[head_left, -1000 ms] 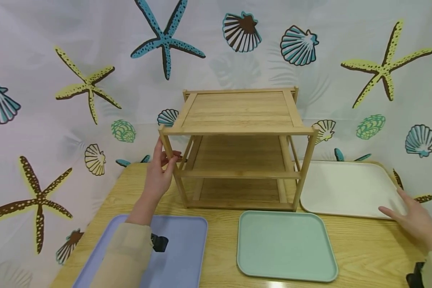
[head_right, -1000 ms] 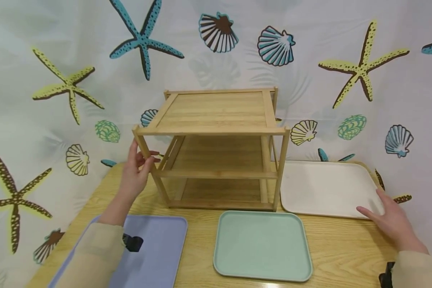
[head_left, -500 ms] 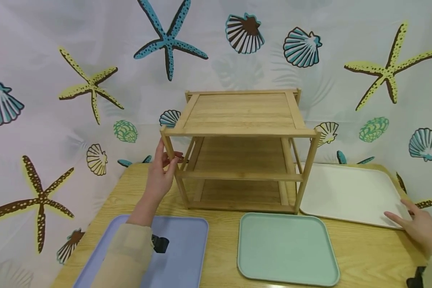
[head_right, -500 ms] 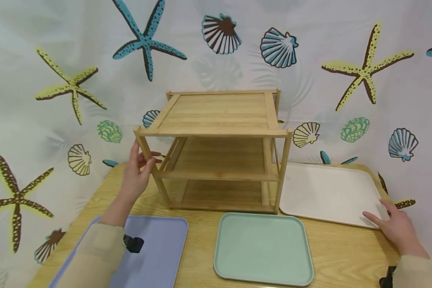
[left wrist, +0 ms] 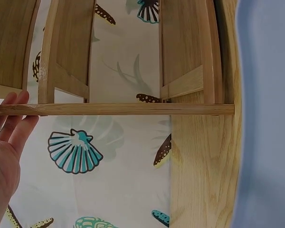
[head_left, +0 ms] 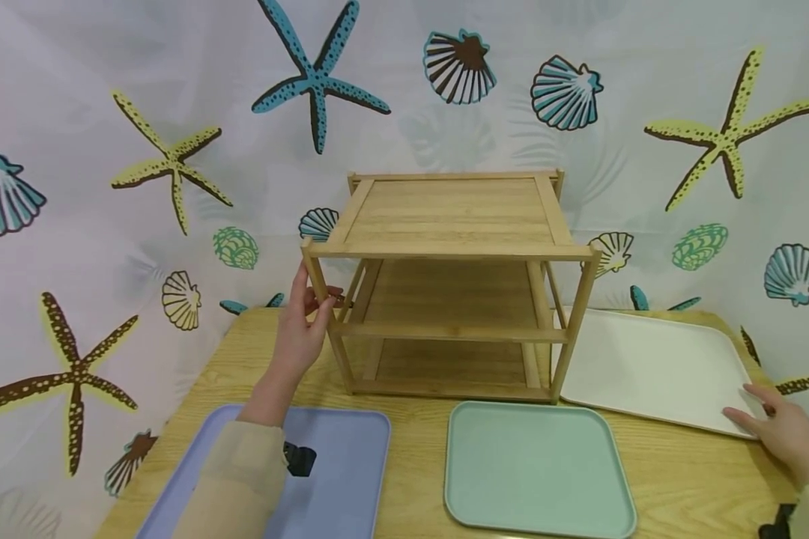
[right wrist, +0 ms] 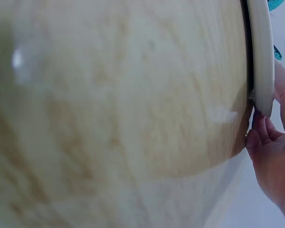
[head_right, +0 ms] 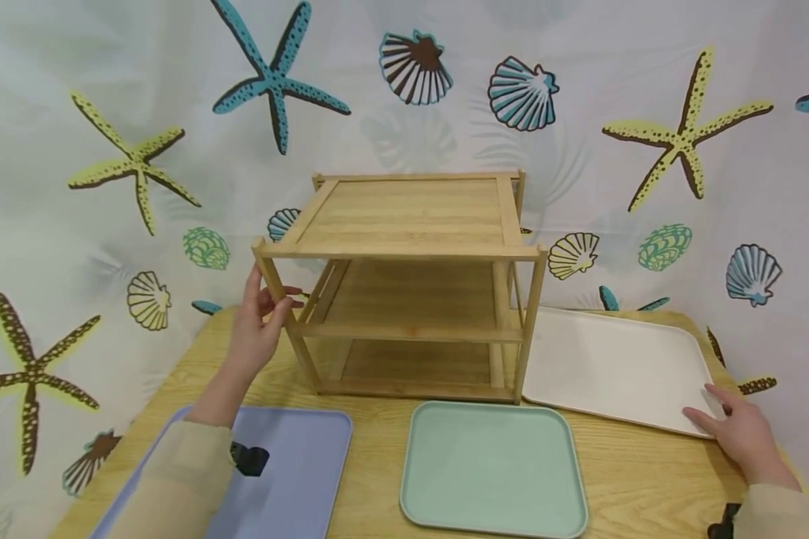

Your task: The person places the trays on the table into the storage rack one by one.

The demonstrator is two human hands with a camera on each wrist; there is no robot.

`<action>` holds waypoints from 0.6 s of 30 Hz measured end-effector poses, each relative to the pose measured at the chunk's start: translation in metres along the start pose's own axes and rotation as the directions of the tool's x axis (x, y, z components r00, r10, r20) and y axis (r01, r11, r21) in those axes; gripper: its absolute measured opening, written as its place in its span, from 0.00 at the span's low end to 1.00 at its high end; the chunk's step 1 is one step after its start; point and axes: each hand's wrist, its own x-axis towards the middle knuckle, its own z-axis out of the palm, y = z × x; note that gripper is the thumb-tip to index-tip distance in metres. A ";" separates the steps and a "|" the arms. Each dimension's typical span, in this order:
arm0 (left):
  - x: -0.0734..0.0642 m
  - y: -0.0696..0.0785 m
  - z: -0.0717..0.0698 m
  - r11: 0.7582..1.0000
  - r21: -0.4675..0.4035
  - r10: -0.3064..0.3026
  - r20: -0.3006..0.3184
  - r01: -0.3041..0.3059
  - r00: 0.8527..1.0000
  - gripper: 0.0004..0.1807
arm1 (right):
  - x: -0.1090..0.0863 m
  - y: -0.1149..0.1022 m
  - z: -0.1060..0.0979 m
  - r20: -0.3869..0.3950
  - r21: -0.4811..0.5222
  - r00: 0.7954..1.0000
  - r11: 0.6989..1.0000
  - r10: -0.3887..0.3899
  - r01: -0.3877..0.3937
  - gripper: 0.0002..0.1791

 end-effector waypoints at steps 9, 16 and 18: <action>0.000 0.017 -0.005 0.999 0.015 -0.049 0.008 0.049 0.999 0.36 | 0.001 -0.002 0.004 -0.089 0.082 0.996 0.996 -0.015 0.023 0.24; 0.001 0.017 -0.003 0.997 0.015 -0.070 0.023 0.070 0.997 0.37 | -0.001 -0.001 0.002 -0.084 0.202 0.996 0.979 0.020 -0.002 0.26; 0.001 0.018 -0.002 0.997 0.006 -0.075 0.027 0.075 0.997 0.37 | -0.002 0.001 0.002 -0.090 0.208 0.996 0.978 -0.009 0.028 0.25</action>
